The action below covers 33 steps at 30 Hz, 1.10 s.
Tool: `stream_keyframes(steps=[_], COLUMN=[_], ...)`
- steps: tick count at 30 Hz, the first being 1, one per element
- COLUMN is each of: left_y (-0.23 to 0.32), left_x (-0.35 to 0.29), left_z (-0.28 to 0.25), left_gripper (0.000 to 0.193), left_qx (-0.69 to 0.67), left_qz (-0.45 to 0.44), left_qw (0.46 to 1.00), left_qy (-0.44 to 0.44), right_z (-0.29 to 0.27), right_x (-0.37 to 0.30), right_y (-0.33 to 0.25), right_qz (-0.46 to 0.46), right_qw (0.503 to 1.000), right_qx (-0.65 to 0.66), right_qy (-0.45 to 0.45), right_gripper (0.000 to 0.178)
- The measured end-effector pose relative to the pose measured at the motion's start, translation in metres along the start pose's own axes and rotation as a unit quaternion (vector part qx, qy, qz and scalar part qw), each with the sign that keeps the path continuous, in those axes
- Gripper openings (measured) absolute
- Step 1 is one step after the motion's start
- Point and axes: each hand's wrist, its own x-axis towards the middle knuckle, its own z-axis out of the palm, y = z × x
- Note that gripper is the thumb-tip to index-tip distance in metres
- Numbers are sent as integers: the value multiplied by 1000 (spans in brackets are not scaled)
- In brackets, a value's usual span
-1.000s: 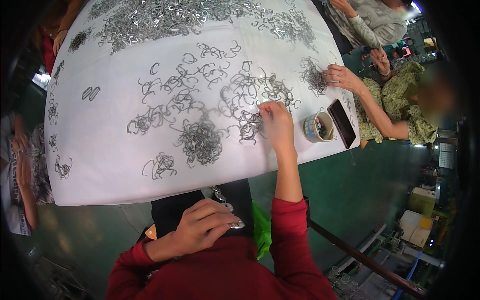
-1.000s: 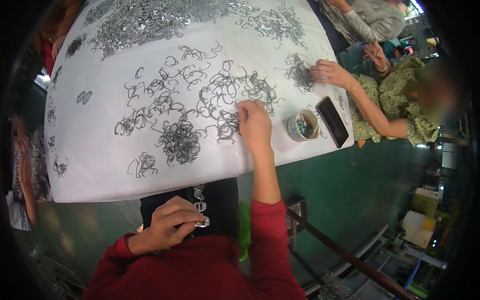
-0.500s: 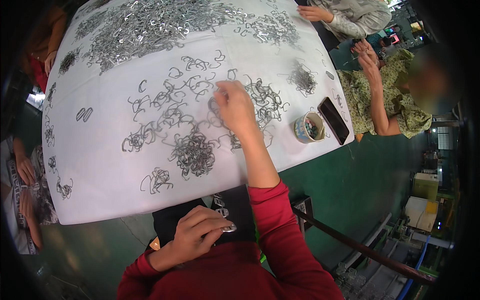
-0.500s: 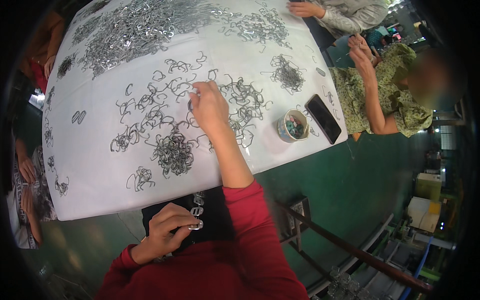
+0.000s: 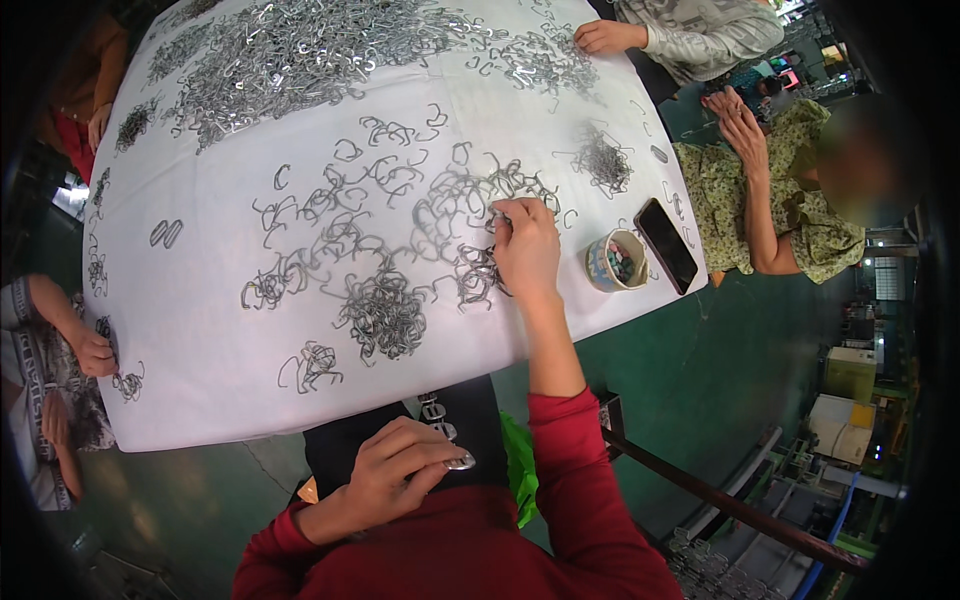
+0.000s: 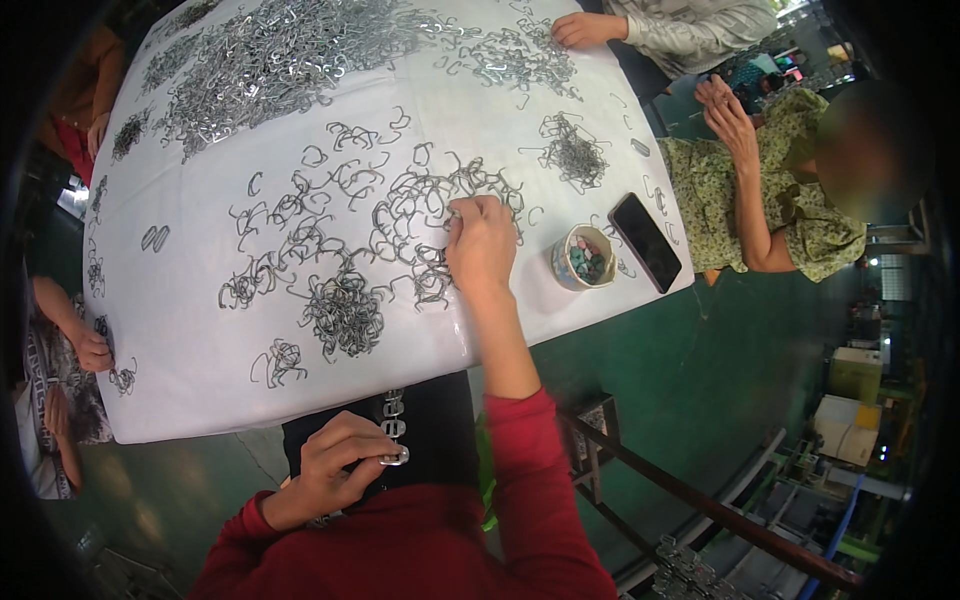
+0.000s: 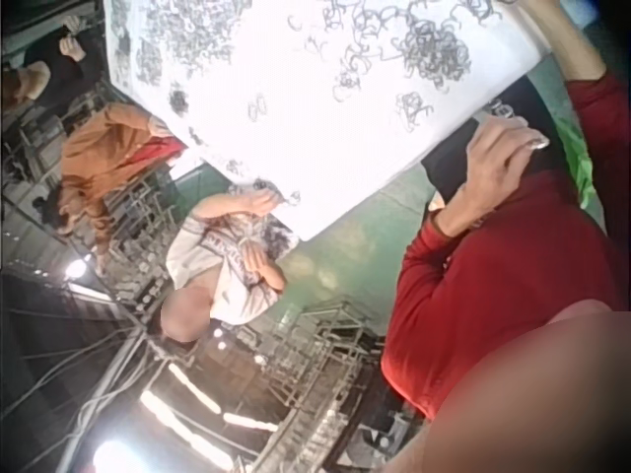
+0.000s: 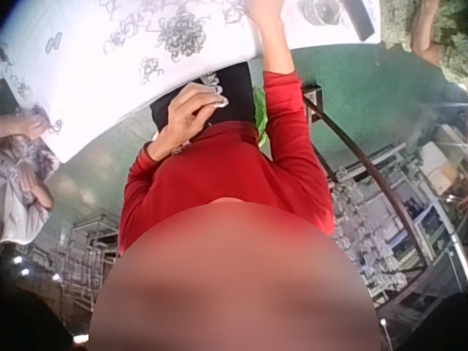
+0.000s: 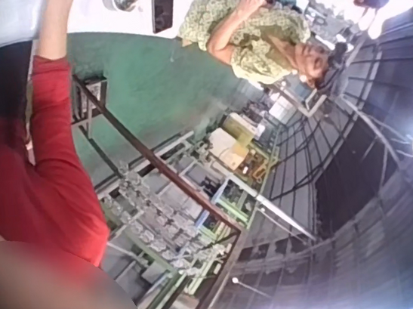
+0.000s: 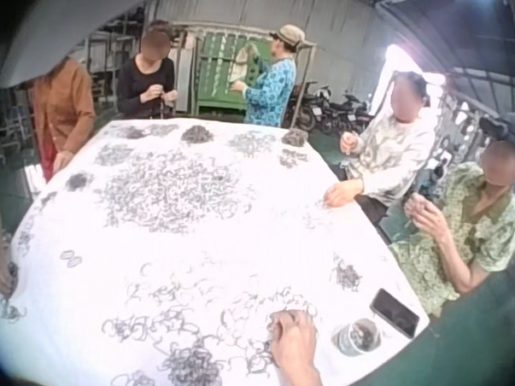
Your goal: The person sorts small metal parts on a white table, separating them into piles and transferring them into a black tray. The person also moves the tray to a nearby rack and returns to continue sorting.
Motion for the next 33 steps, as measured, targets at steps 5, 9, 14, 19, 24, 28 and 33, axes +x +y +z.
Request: stream_keyframes(steps=[5, 9, 14, 19, 24, 28, 33], left_y=[2, 4, 7, 5, 3, 4, 6], left_x=[2, 3, 2, 2, 4, 6, 4], left_z=[0, 1, 4, 4, 4, 6, 10], left_gripper=[24, 25, 26, 26, 26, 26, 26], left_qx=[9, 18, 8, 5, 4, -1, -2], left_qz=[-1, 7, -1, -4, 2, 5, 7], left_qw=[1000, 1000, 1000, 1000, 1000, 1000, 1000], left_qy=[-1, -9, -11, -5, -12, -14, -17], right_z=[11, 19, 21, 8, -3, -4, -3], right_x=[-15, 10, 17, -18, -40, -35, -29], right_y=[-23, -27, -33, -30, -13, -3, -12], right_qz=[-56, -47, -43, 35, 49, 29, -21], right_qw=[996, 993, 979, 996, 997, 996, 995], right_qx=[64, 30, 69, 5, -2, 44, 40], right_qy=[0, 103, -185, -80, -65, -71, -90], right_gripper=[25, 41, 64, 64, 62, 58, 57])
